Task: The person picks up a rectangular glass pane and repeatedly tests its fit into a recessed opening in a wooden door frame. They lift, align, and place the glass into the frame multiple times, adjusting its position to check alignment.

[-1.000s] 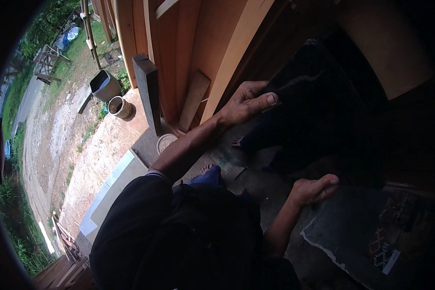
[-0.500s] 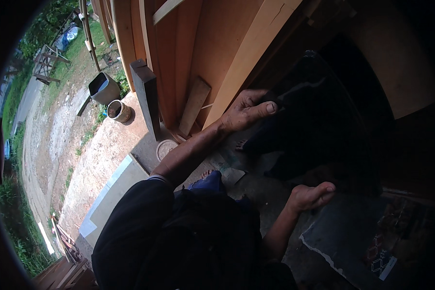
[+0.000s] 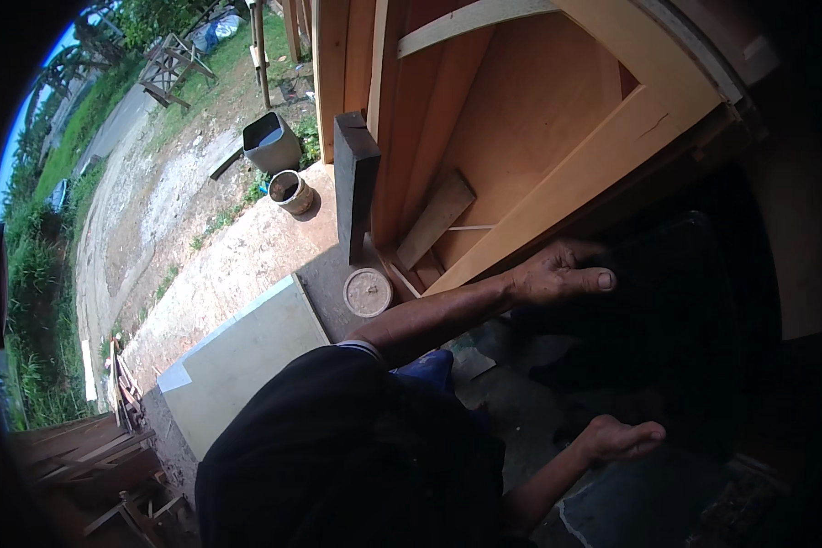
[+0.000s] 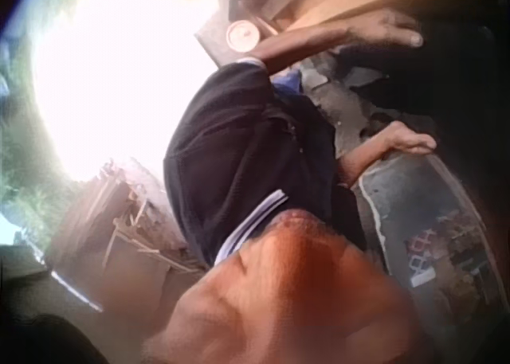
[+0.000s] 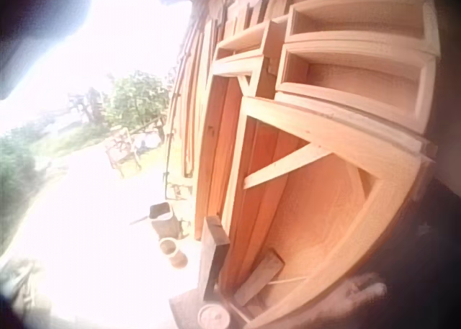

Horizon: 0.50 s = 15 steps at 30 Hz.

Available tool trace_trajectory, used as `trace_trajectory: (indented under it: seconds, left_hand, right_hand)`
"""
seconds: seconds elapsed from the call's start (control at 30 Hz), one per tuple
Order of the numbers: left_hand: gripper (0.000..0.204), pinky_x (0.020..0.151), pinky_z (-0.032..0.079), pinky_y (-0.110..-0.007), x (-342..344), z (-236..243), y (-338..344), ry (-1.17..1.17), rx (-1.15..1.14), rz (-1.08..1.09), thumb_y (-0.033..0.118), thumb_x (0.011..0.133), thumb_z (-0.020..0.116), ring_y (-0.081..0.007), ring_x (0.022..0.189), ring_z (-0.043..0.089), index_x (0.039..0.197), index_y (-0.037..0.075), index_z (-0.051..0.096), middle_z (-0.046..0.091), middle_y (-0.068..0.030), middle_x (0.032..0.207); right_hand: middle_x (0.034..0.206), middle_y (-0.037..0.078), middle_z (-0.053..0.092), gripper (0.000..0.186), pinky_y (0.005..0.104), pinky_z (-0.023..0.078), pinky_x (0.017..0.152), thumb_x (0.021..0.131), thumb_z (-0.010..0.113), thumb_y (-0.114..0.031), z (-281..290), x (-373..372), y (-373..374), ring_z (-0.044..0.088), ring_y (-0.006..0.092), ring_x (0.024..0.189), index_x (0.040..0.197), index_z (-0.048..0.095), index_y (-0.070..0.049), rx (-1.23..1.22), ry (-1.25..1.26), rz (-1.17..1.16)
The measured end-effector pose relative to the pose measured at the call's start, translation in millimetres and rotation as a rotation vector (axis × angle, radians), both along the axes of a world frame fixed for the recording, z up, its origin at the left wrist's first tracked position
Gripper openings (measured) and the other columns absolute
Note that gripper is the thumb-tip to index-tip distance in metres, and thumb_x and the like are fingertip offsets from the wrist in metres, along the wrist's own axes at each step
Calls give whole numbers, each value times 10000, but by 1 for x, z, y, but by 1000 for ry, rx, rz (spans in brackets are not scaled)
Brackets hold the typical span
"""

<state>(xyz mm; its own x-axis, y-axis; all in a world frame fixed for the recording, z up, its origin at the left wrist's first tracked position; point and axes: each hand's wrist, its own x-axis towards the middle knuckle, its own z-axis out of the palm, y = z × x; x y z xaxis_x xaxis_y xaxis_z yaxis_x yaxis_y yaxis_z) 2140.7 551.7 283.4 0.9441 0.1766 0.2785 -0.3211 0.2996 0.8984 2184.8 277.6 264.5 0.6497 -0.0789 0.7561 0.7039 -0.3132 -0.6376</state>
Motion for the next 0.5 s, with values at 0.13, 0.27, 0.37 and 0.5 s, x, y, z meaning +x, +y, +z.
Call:
trace_trajectory:
  seconds: [0.13,0.27,0.37,0.5]
  left_hand:
    - [611,775,478,-362,14,11,-6,-12,130,1,542,920,612,-199,926,589,1117,-36,627,637,-139,933]
    - [637,918,483,-408,7,14,-4,25,45,-70,496,932,608,-280,1092,596,1254,-51,566,637,-197,1128]
    - [720,1070,405,-457,6,11,-1,111,127,-19,513,935,593,-355,1282,489,1380,-37,463,519,-249,1352]
    - [757,1129,339,-495,-2,26,-4,265,233,43,562,941,546,-381,1368,392,1445,16,400,411,-243,1466]
  right_hand:
    - [936,105,559,492,289,479,808,1069,355,-390,1,15,-10,549,141,822,987,545,57,311,194,-132]
    - [994,163,580,612,378,447,890,1002,471,-518,5,19,8,557,217,933,960,567,84,248,172,-115]
    - [827,100,564,709,395,466,744,996,351,-625,-23,42,-29,548,204,773,860,592,28,-103,278,-280]
    - [754,81,528,727,374,454,657,1000,293,-640,-5,36,-7,515,208,685,820,592,-1,-317,226,-430]
